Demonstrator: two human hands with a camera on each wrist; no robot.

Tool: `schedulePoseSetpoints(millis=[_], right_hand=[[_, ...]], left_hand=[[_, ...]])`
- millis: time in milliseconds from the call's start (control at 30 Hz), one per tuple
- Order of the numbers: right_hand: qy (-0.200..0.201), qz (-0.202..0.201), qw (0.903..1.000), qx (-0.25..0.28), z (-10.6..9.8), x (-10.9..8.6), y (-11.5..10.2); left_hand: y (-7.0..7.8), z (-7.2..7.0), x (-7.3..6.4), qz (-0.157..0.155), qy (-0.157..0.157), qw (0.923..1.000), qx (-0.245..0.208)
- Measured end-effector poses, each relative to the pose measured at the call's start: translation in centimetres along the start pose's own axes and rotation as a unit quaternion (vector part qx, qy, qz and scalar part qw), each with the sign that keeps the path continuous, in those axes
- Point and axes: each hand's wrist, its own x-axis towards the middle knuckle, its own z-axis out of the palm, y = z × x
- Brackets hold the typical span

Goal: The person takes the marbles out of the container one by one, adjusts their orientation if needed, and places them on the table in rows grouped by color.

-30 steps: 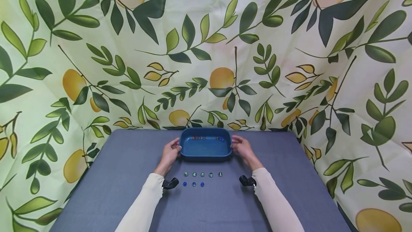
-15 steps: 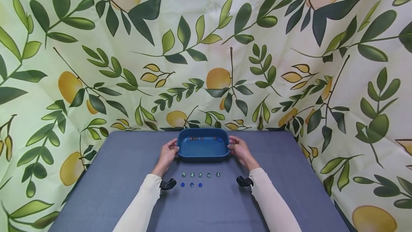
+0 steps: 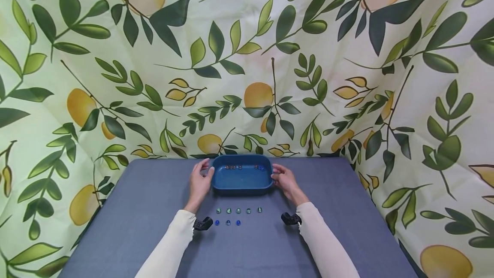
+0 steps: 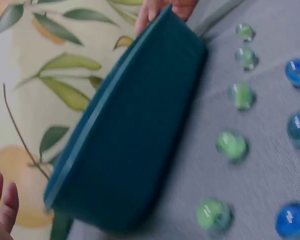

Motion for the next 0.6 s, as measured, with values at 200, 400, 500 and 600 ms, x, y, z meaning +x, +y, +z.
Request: schedulePoseSetpoints(millis=[200,400,500,600], right_hand=[[-0.001,0.002,1.0,0.002,0.1,0.0,0.0],[-0.003,0.002,1.0,0.002,0.2,0.0,0.1],[0.001,0.005,1.0,0.005,0.2,0.1,0.1],[0.006,0.005,0.9999,0.009,0.2,0.1,0.1]], left_hand=[[2.0,1.8,0.4,0.049,-0.041,0.9979,-0.007],[2.5,4.2,0.5,0.049,-0.088,0.9946,0.023],[2.5,5.5,0.5,0.05,-0.102,0.9927,0.042],[2.6,6.6,0.6,0.051,-0.122,0.9896,0.058]])
